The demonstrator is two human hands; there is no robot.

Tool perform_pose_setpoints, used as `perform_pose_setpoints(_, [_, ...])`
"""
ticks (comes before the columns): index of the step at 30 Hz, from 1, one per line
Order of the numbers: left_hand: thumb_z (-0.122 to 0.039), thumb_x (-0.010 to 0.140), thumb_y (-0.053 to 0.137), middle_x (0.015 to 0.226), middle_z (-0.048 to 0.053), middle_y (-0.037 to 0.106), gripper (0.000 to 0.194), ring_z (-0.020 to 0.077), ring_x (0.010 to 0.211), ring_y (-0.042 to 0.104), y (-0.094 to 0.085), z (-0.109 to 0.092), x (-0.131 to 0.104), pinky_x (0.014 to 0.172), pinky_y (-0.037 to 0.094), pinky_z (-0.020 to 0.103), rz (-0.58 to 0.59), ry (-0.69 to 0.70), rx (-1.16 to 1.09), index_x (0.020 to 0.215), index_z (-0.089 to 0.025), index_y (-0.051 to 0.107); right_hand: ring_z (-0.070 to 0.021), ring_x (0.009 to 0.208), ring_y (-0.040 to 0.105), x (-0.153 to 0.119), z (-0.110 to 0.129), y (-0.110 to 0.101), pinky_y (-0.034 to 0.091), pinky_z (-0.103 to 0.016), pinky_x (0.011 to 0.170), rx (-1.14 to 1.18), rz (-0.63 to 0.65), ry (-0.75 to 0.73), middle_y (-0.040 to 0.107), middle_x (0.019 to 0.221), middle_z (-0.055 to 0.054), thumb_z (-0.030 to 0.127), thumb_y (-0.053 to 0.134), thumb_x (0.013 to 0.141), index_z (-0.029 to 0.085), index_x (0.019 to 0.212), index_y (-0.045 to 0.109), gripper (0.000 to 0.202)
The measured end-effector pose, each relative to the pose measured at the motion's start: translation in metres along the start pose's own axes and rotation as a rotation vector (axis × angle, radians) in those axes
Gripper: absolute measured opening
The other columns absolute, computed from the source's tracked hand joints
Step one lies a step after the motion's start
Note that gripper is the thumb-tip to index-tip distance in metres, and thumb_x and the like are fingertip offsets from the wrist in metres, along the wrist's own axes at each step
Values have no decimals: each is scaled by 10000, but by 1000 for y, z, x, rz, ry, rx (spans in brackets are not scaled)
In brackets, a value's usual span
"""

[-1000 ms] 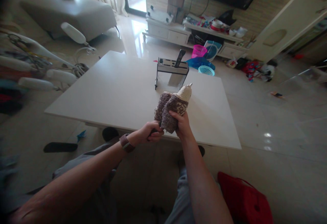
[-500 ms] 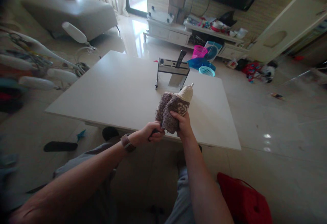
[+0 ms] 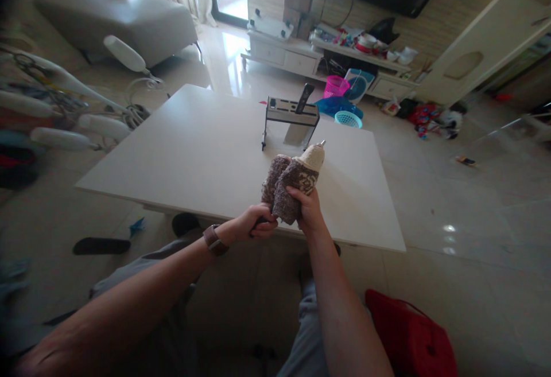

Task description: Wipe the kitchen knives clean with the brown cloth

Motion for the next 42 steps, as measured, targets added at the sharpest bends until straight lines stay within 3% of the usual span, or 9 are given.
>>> perform_pose_setpoints(6, [-300, 665, 603, 402, -66, 286, 307, 60, 309, 229, 1, -1, 3, 318, 192, 203, -3, 18, -9, 470, -223, 378, -206, 796, 739, 0, 2, -1, 631, -318, 716, 8, 16, -11, 807, 905, -9, 232, 899, 570, 208, 994, 741, 453])
perform_pose_setpoints(18, [-280, 625, 613, 392, -67, 305, 268, 60, 294, 238, 3, 1, 4, 309, 171, 204, -22, 18, -5, 475, -218, 399, -198, 775, 733, 0, 1, -5, 624, -306, 697, -9, -4, -1, 806, 887, -11, 217, 907, 547, 201, 908, 731, 402])
perform_pose_setpoints(42, [-281, 627, 600, 386, -55, 307, 291, 62, 295, 251, 3, 2, 6, 309, 183, 202, -18, 24, 39, 448, -222, 378, -214, 826, 754, -1, 1, -8, 634, -332, 749, -31, -1, -14, 816, 940, -10, 219, 898, 583, 213, 1017, 740, 461])
Point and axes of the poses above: each hand's wrist, its own x-axis towards the middle knuckle, its own y-axis out of the palm, z = x × y, the point moved 3 cm from there along x, towards the middle knuckle
